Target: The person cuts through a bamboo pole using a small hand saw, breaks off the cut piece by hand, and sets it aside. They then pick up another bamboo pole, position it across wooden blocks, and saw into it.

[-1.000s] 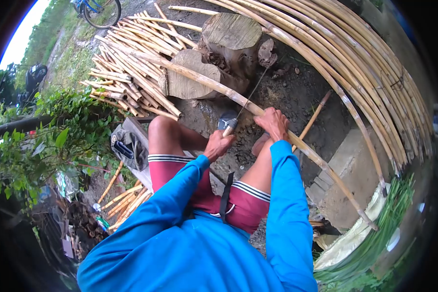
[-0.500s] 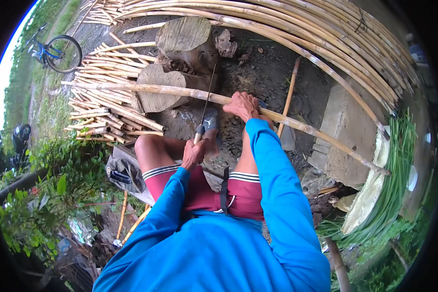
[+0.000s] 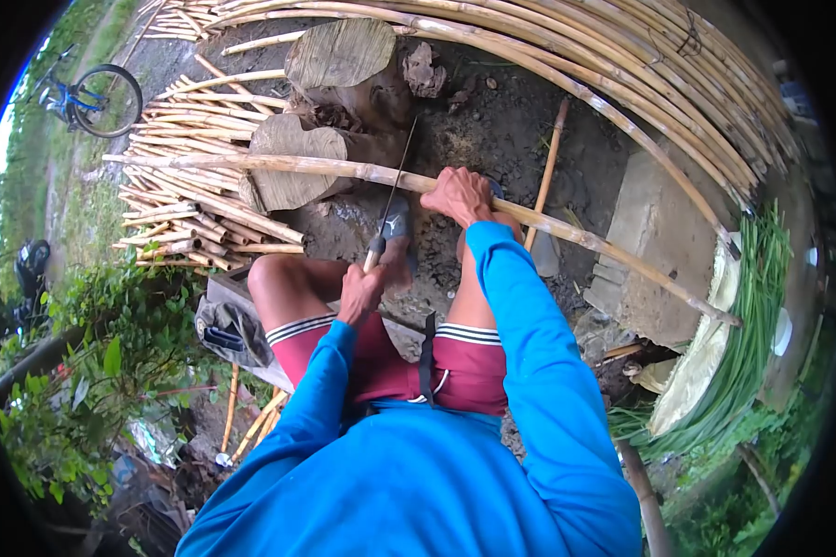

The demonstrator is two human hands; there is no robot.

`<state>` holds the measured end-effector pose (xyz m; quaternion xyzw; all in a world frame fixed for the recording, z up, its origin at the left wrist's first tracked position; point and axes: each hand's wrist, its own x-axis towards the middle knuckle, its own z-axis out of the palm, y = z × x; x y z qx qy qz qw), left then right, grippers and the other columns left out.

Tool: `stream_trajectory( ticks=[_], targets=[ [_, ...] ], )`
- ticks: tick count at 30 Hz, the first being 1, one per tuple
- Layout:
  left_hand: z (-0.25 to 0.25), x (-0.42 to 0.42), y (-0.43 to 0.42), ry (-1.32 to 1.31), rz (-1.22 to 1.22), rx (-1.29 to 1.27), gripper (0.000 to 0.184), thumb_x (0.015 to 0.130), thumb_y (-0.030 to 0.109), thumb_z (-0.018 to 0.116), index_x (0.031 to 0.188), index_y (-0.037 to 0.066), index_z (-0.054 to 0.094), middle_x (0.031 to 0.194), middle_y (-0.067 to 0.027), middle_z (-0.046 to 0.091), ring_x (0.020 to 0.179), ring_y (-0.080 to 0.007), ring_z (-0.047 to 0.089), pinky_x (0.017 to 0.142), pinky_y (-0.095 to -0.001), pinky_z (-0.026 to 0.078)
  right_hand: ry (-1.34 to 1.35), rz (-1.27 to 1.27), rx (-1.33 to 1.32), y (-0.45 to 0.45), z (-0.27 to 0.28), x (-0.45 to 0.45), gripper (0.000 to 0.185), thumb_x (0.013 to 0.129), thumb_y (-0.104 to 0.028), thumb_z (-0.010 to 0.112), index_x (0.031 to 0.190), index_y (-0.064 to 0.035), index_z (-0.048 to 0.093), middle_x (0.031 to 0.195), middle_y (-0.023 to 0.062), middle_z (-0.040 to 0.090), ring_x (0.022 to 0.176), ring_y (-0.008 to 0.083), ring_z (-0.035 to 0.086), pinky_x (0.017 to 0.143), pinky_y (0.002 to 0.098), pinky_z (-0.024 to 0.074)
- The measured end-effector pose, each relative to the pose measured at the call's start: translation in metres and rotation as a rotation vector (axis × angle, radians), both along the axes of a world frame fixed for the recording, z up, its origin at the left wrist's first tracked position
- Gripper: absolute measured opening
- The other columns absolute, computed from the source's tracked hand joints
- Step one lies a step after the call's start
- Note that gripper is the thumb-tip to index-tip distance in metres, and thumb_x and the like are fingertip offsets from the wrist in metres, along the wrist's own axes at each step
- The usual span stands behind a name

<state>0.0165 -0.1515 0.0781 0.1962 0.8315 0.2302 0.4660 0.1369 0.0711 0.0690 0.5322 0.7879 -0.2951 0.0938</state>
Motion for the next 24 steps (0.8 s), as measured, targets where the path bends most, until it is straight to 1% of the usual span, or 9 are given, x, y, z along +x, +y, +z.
stream_trajectory(
  ticks=[2, 5, 6, 8, 13, 15, 19, 21, 24],
  targets=[
    [-0.056, -0.008, 0.025, 0.203, -0.118, 0.276, 0.044, 0.083, 0.039, 0.065, 0.073, -0.004, 0.062, 0.06, -0.0093, 0.06, 0.051, -0.0187, 0.058, 0.048, -0.0365, 0.044, -0.003, 0.001, -0.028, 0.0, -0.001, 0.0, 0.043, 0.068, -0.034, 0.066, 0.097, -0.0034, 0.075, 0.104, 0.025, 0.07, 0.1, 0.0419, 0.068, 0.087, 0.0459, 0.0546],
    [-0.043, -0.002, 0.045, 0.032, 0.009, 0.234, 0.043, 0.084, 0.038, 0.066, 0.074, -0.003, 0.061, 0.059, -0.0089, 0.06, 0.049, -0.0176, 0.057, 0.045, -0.0347, 0.043, 0.013, 0.001, -0.029, 0.003, 0.007, 0.003, 0.043, 0.068, -0.034, 0.066, 0.097, -0.0035, 0.075, 0.103, 0.0251, 0.07, 0.099, 0.0419, 0.068, 0.087, 0.0459, 0.0547],
    [-0.035, -0.001, 0.044, 0.037, -0.003, 0.233, 0.043, 0.084, 0.038, 0.066, 0.074, -0.003, 0.061, 0.059, -0.0089, 0.06, 0.049, -0.0176, 0.057, 0.045, -0.0347, 0.043, 0.027, 0.002, -0.021, 0.002, 0.01, 0.004, 0.043, 0.068, -0.034, 0.066, 0.097, -0.0034, 0.075, 0.103, 0.0253, 0.07, 0.099, 0.042, 0.068, 0.087, 0.046, 0.0549],
    [-0.025, 0.001, 0.034, 0.043, 0.016, 0.198, 0.041, 0.085, 0.037, 0.063, 0.085, -0.003, 0.066, 0.065, -0.0159, 0.064, 0.063, -0.0249, 0.066, 0.062, -0.0411, 0.05, 0.04, -0.017, -0.012, 0.008, 0.007, 0.004, 0.043, 0.068, -0.034, 0.066, 0.097, -0.0033, 0.075, 0.103, 0.0253, 0.07, 0.099, 0.042, 0.068, 0.087, 0.0461, 0.0548],
    [-0.024, -0.009, 0.028, -0.005, 0.025, 0.201, 0.042, 0.084, 0.039, 0.063, 0.082, -0.003, 0.067, 0.065, -0.0137, 0.065, 0.062, -0.0233, 0.065, 0.061, -0.0389, 0.05, 0.052, -0.017, -0.021, 0.008, 0.004, 0.0, 0.044, 0.068, -0.035, 0.065, 0.098, -0.0034, 0.075, 0.103, 0.0254, 0.07, 0.099, 0.0425, 0.068, 0.089, 0.0468, 0.054],
    [-0.033, -0.013, 0.031, -0.021, -0.002, 0.121, 0.042, 0.085, 0.039, 0.063, 0.082, -0.003, 0.067, 0.065, -0.0139, 0.065, 0.062, -0.0228, 0.065, 0.061, -0.0385, 0.05, 0.057, -0.011, -0.02, 0.01, 0.003, 0.001, 0.044, 0.068, -0.035, 0.065, 0.098, -0.0034, 0.075, 0.104, 0.0257, 0.07, 0.099, 0.0427, 0.068, 0.089, 0.0468, 0.0539],
    [-0.003, -0.009, 0.031, -0.035, -0.007, 0.118, 0.041, 0.084, 0.039, 0.063, 0.081, -0.002, 0.067, 0.064, -0.0137, 0.065, 0.061, -0.0215, 0.064, 0.06, -0.0387, 0.049, 0.034, -0.033, -0.033, 0.007, 0.003, 0.0, 0.045, 0.068, -0.035, 0.065, 0.098, -0.0032, 0.075, 0.105, 0.0255, 0.07, 0.101, 0.0427, 0.067, 0.09, 0.047, 0.0533],
    [0.011, -0.007, 0.021, -0.04, -0.005, 0.015, 0.041, 0.085, 0.039, 0.062, 0.082, -0.002, 0.067, 0.066, -0.0134, 0.064, 0.061, -0.0197, 0.062, 0.058, -0.0387, 0.047, 0.033, -0.029, -0.051, 0.005, 0.007, 0.003, 0.044, 0.068, -0.034, 0.065, 0.098, -0.0034, 0.075, 0.106, 0.0254, 0.07, 0.102, 0.0425, 0.067, 0.09, 0.047, 0.0528],
    [-0.008, 0.0, -0.027, 0.024, -0.005, 0.088, 0.045, 0.085, 0.041, 0.062, 0.084, -0.003, 0.067, 0.066, -0.0127, 0.064, 0.059, -0.019, 0.061, 0.056, -0.0384, 0.046, 0.026, -0.019, -0.051, 0.007, 0.005, 0.002, 0.044, 0.068, -0.034, 0.065, 0.099, -0.0032, 0.075, 0.107, 0.0255, 0.07, 0.104, 0.042, 0.066, 0.091, 0.0469, 0.052]
  ],
)
